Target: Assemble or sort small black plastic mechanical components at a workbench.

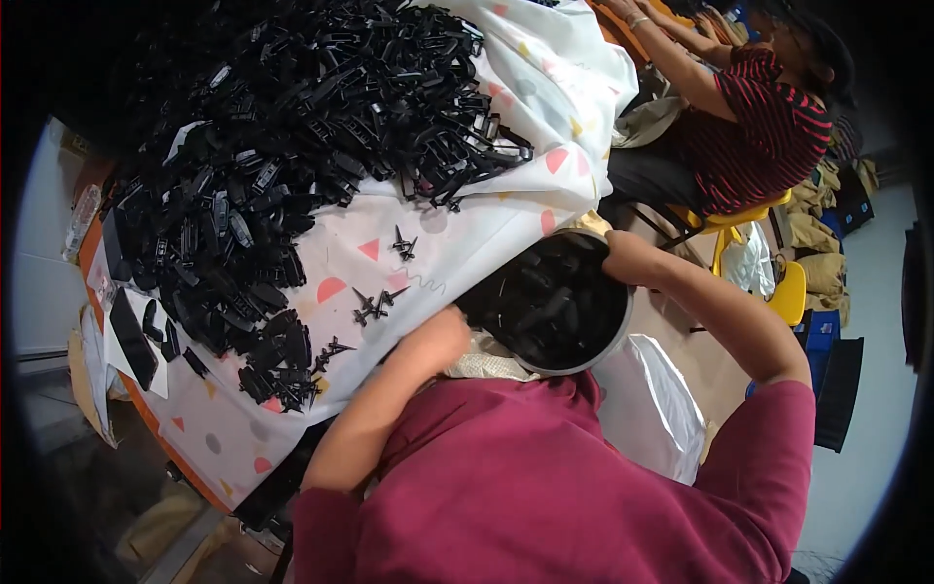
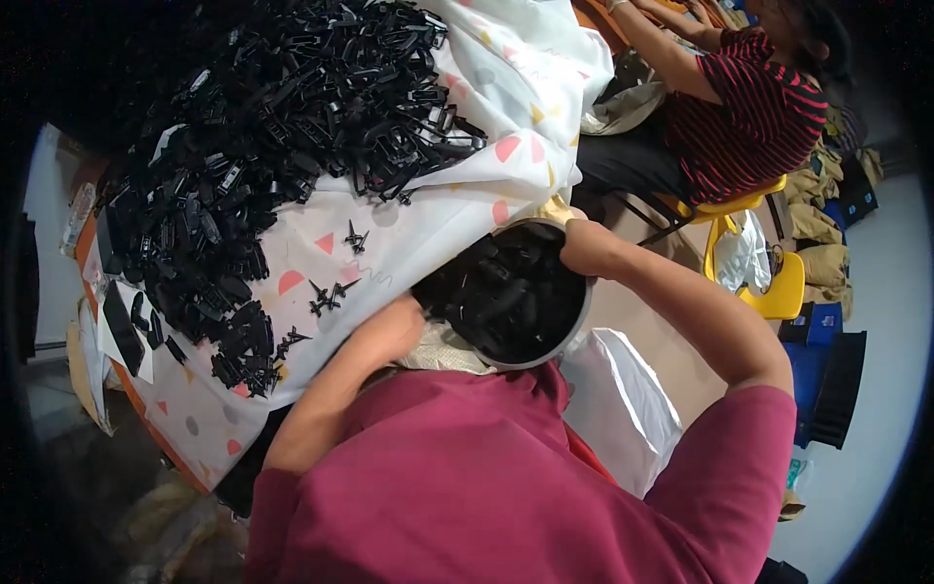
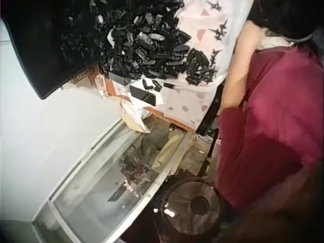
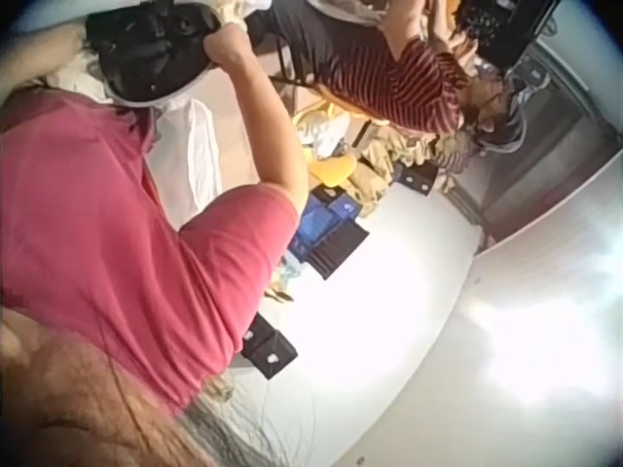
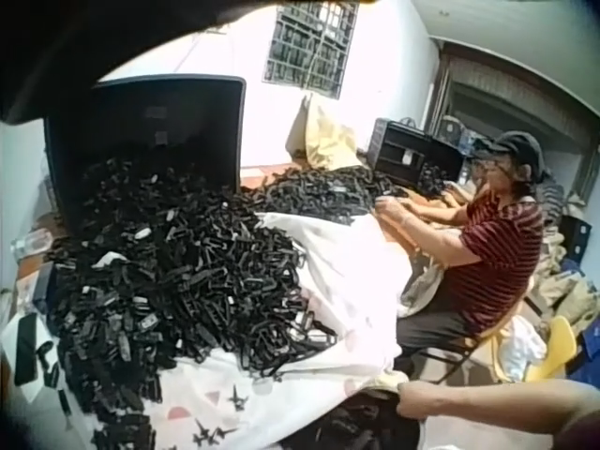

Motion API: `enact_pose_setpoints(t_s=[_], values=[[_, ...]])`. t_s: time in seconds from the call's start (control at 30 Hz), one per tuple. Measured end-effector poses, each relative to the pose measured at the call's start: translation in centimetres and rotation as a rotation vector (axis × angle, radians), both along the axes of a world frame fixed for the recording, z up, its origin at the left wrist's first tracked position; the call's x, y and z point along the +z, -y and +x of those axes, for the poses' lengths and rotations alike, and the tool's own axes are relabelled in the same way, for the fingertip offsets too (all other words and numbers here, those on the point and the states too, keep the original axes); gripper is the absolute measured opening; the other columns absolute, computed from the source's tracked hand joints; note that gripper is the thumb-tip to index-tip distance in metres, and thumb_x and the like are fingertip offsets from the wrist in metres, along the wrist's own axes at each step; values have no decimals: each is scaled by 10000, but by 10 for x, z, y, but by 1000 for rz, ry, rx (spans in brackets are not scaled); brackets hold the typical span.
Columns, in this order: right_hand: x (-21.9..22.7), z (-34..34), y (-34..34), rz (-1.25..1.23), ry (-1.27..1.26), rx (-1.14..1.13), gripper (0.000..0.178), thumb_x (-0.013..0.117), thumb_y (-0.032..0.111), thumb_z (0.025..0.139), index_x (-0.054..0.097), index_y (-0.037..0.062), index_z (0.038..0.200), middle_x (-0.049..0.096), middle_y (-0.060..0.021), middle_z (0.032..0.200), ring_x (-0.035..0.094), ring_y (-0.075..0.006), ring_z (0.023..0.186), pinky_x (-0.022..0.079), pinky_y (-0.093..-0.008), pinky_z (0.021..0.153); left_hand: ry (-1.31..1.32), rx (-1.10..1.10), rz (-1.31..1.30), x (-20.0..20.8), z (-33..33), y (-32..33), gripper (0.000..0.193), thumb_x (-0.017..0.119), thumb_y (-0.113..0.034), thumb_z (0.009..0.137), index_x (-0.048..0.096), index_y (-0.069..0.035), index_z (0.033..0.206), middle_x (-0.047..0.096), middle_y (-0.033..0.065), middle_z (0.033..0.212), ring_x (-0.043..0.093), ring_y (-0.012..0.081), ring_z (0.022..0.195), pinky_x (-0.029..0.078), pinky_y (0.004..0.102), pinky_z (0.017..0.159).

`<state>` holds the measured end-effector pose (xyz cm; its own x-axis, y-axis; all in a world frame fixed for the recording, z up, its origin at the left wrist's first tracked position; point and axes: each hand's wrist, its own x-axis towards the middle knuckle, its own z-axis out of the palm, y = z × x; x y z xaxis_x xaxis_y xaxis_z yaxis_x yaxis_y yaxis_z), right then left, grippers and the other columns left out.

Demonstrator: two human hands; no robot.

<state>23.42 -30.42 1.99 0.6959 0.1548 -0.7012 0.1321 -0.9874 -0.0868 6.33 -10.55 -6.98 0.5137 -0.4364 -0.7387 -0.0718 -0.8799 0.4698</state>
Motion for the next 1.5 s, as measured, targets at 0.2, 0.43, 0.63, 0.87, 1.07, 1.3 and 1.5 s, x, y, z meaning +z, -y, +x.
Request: enact_pose_setpoints(t_s=[0.2,0.43,0.63,0.87,1.07,1.3,1.5], values=[[-9,21,-46,-156,-161,220,311,458,56,705,584,-83,953,623,-203,787,634,-286,687,501,-364,521,807,695,130,-46,-28,14,594,522,-80,723,357,80,1270,365,324,1277,338,450,1208,221,507,1031],[-1,41,-66,-214,-443,153,412,428,22,769,544,135,1148,604,-98,966,626,-235,711,520,-355,513,774,650,135,-35,-38,14,746,697,-303,682,371,34,1263,374,263,1288,347,404,1209,258,481,1018],[10,59,-73,-252,-553,150,378,492,21,776,586,127,1127,628,-58,978,635,-210,808,529,-297,606,856,556,247,-46,-37,18,705,662,-318,713,381,48,1247,378,256,1285,339,395,1216,255,472,1020],[117,47,-70,-387,-364,855,252,514,95,670,612,-43,858,630,-155,718,607,-247,651,488,-339,632,295,868,-619,33,-47,6,614,539,-414,836,416,35,1236,539,248,1122,553,350,1017,437,380,858],[134,-1,-142,576,-282,854,389,566,62,746,515,-3,1126,606,-123,941,545,-157,918,436,-300,813,524,1483,-857,80,-96,-18,504,594,-155,837,338,5,1241,575,160,969,590,174,758,471,278,701],[38,7,-235,959,654,929,382,574,264,850,520,81,1180,599,-133,1065,559,-301,979,446,-368,838,1425,2226,-157,97,-251,-106,438,439,15,800,422,52,1236,555,97,1097,527,146,969,395,254,851],[-11,129,-276,677,794,482,494,426,474,881,485,149,1249,545,-165,1167,493,-344,1101,393,-376,922,1033,2412,182,77,-306,-145,471,451,-77,825,388,53,1274,512,155,1190,490,220,1081,351,301,923]])
